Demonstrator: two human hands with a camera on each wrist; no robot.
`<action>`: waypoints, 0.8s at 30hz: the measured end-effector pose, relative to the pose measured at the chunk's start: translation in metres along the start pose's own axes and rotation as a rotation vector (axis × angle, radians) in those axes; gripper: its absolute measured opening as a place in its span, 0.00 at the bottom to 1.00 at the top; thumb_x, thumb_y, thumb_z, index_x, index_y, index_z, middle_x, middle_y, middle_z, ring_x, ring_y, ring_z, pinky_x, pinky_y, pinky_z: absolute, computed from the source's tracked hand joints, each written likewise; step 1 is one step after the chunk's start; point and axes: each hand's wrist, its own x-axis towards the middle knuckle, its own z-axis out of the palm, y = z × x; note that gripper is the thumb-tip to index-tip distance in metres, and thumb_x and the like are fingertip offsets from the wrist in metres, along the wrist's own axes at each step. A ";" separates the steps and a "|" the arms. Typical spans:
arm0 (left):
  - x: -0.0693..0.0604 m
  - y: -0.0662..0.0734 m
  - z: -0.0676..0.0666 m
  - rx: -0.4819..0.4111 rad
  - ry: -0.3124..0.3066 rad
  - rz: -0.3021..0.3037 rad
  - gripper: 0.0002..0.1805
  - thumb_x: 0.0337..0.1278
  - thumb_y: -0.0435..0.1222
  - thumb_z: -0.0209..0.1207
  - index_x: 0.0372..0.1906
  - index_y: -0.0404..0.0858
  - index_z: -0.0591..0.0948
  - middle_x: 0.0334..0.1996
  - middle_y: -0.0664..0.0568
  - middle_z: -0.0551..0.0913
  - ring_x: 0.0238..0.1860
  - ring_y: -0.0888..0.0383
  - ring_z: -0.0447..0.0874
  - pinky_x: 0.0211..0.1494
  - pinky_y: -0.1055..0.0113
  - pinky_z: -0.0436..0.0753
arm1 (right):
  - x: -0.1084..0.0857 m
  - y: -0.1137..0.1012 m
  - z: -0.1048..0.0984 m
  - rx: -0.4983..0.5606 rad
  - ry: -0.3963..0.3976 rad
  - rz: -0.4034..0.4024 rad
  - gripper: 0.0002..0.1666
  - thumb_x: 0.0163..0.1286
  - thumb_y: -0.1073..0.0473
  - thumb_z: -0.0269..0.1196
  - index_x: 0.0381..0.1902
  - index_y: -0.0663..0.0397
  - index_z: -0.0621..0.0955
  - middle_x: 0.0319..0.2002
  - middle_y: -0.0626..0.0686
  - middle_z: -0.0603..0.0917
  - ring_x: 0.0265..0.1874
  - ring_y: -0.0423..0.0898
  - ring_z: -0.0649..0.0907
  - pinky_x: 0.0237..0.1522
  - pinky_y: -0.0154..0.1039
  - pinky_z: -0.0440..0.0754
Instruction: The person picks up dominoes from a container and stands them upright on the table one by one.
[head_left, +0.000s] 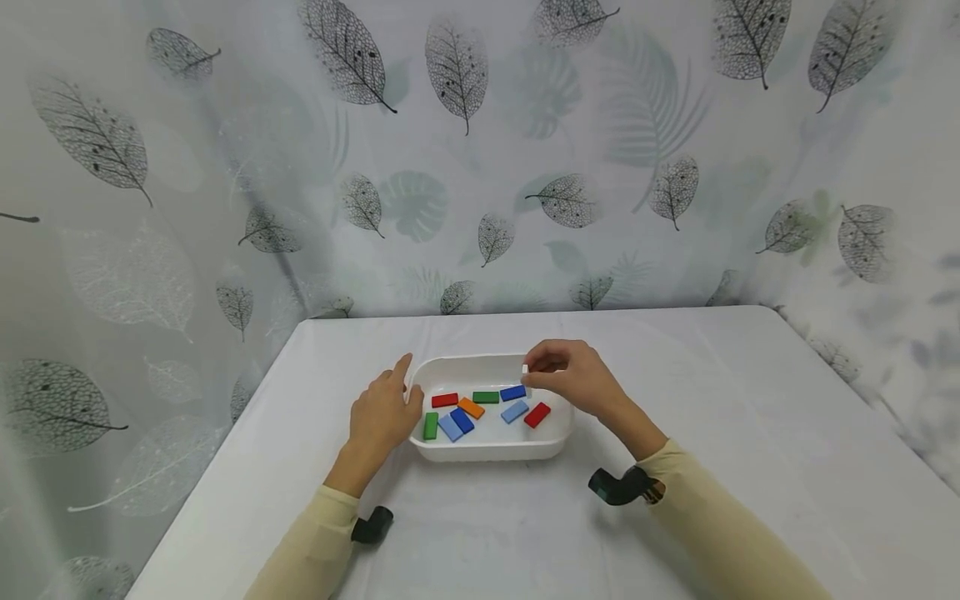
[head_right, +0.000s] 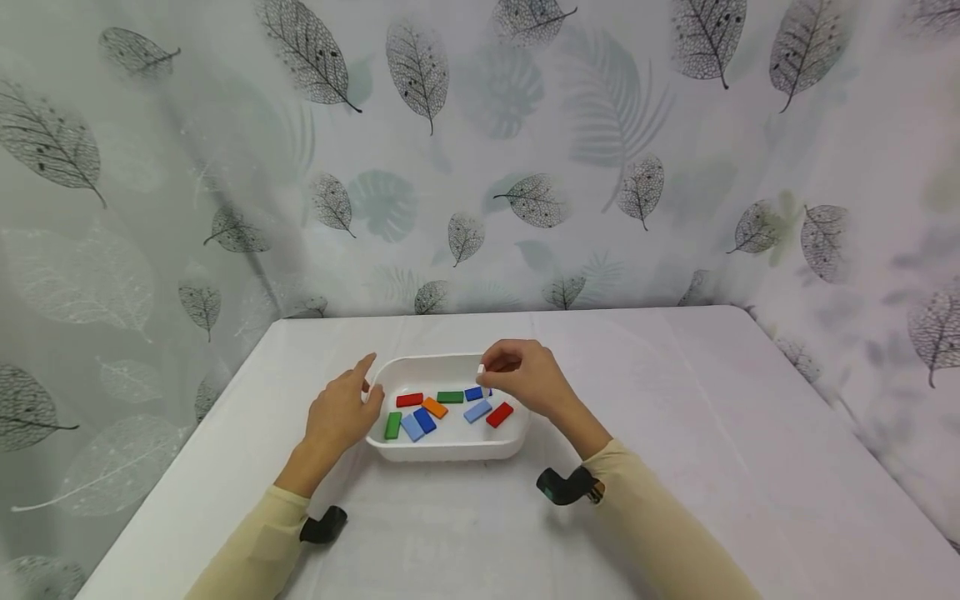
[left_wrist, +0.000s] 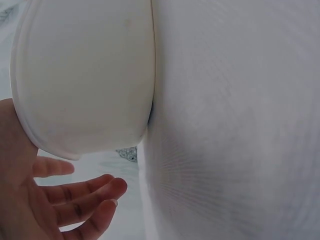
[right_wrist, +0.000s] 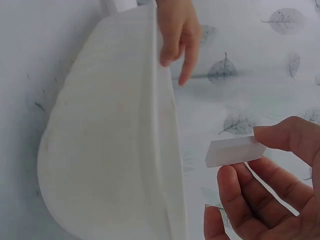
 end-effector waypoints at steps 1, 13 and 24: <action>0.000 0.000 0.000 0.000 -0.003 -0.006 0.32 0.70 0.42 0.55 0.76 0.37 0.70 0.45 0.40 0.85 0.32 0.45 0.85 0.34 0.48 0.86 | 0.000 0.000 -0.003 -0.005 0.001 0.000 0.09 0.66 0.60 0.73 0.43 0.54 0.87 0.37 0.49 0.86 0.41 0.50 0.84 0.47 0.46 0.84; 0.002 -0.001 0.001 0.007 -0.014 -0.024 0.32 0.70 0.44 0.55 0.74 0.33 0.71 0.52 0.36 0.83 0.43 0.38 0.87 0.43 0.40 0.86 | -0.005 0.006 -0.029 -0.028 0.024 0.010 0.14 0.67 0.58 0.73 0.47 0.58 0.86 0.40 0.51 0.87 0.44 0.52 0.84 0.48 0.47 0.83; 0.002 -0.001 -0.001 0.000 -0.036 -0.011 0.21 0.67 0.40 0.58 0.56 0.30 0.84 0.41 0.41 0.87 0.34 0.47 0.84 0.33 0.52 0.87 | -0.010 0.015 -0.044 -0.041 0.071 0.022 0.15 0.68 0.55 0.73 0.48 0.55 0.87 0.41 0.51 0.87 0.45 0.51 0.84 0.47 0.48 0.83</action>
